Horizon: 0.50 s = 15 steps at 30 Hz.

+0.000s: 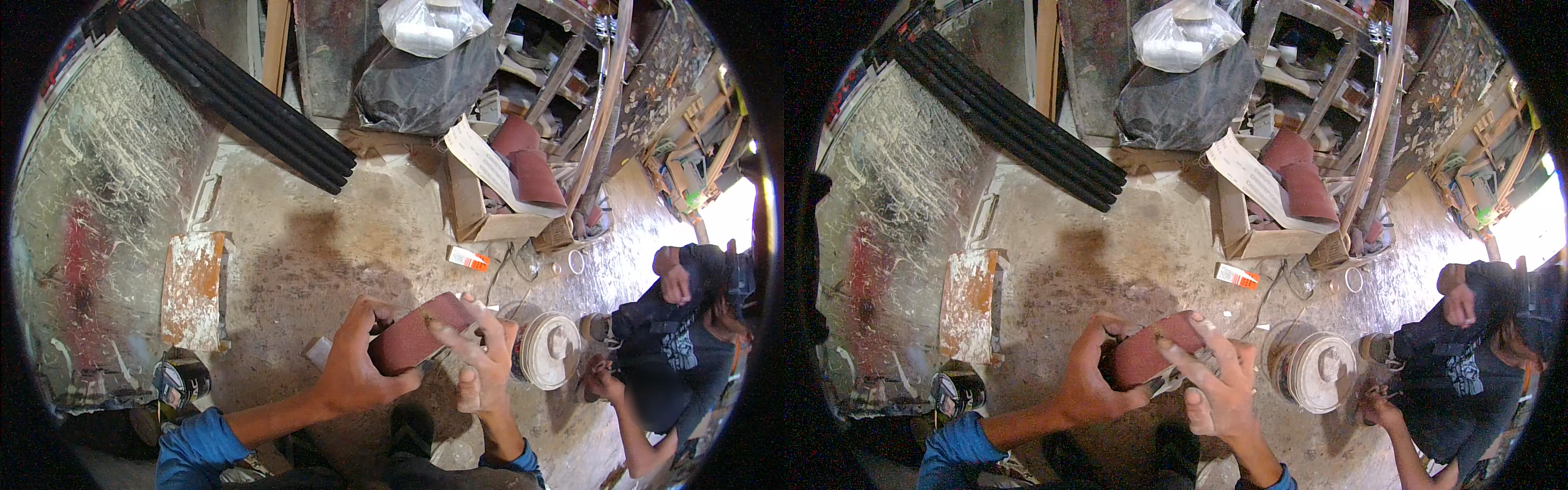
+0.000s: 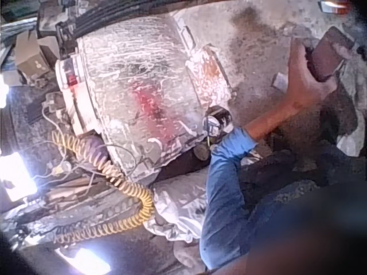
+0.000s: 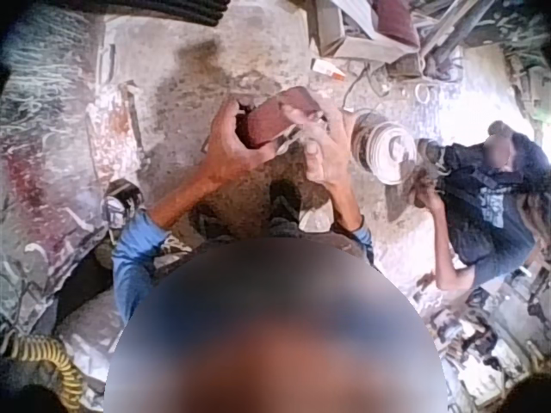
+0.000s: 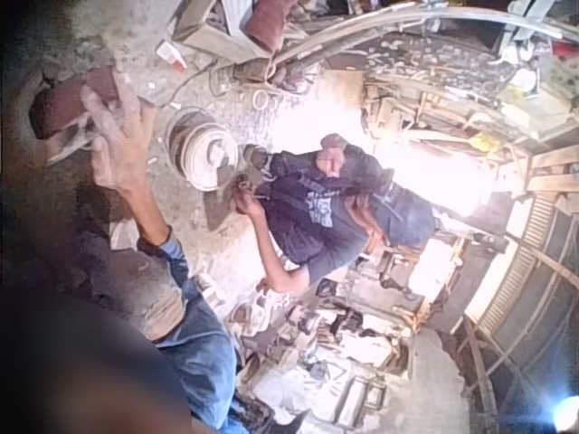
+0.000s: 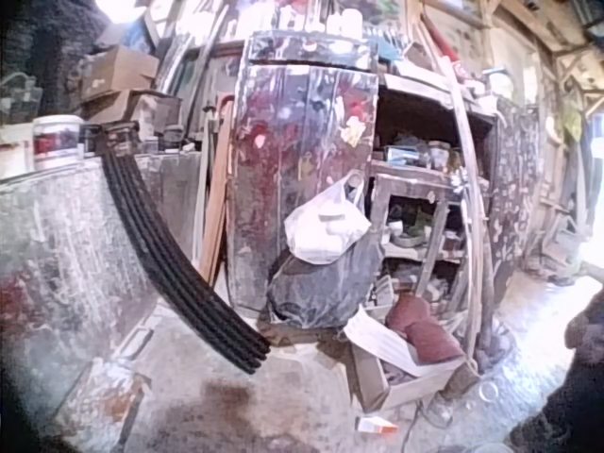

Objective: The person retrieves a glue tube from a drawer, then sits on the floor and applies glue to the edge of a sanding disc. They rotate the disc and continue applying glue along the seam.

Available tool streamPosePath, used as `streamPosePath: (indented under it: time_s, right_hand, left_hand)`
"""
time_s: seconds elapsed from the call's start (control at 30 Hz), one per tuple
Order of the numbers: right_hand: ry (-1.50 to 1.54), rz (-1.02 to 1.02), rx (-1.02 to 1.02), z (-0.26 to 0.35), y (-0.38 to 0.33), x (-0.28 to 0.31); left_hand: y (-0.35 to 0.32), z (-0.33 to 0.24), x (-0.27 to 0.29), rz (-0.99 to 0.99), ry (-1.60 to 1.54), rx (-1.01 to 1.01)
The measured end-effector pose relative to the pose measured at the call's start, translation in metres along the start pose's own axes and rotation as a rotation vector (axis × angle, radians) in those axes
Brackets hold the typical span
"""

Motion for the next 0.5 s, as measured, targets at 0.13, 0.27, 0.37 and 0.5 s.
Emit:
streamPosePath:
  time_s: [0.13, 0.27, 0.37, 0.5]
  right_hand:
    - [0.03, -0.041, -0.007, 0.0002, -0.0022, -0.0026]
    - [0.107, -0.111, -0.038, -0.0013, -0.0021, -0.0048]
    - [0.073, -0.049, -0.026, -0.0013, -0.0013, -0.0048]
    - [0.085, -0.101, -0.027, -0.0014, -0.0026, -0.0027]
  left_hand:
    - [-0.0005, 0.0009, 0.001, -0.003, 0.014, 0.029]
    - [0.0, 0.0008, 0.0025, 0.011, 0.009, 0.043]
    - [0.0002, -0.0003, 0.0027, 0.011, -0.023, 0.057]
    - [0.0013, -0.0009, 0.0022, 0.01, -0.023, 0.055]
Point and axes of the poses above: each hand's wrist, its own y-axis towards the middle knuckle, its own x-axis out of the back of the hand, z = x × y, the point moved 2 cm from there along y, towards the middle knuckle, and after that the axes turned 9 degrees about -x, right-handed, at the moved point
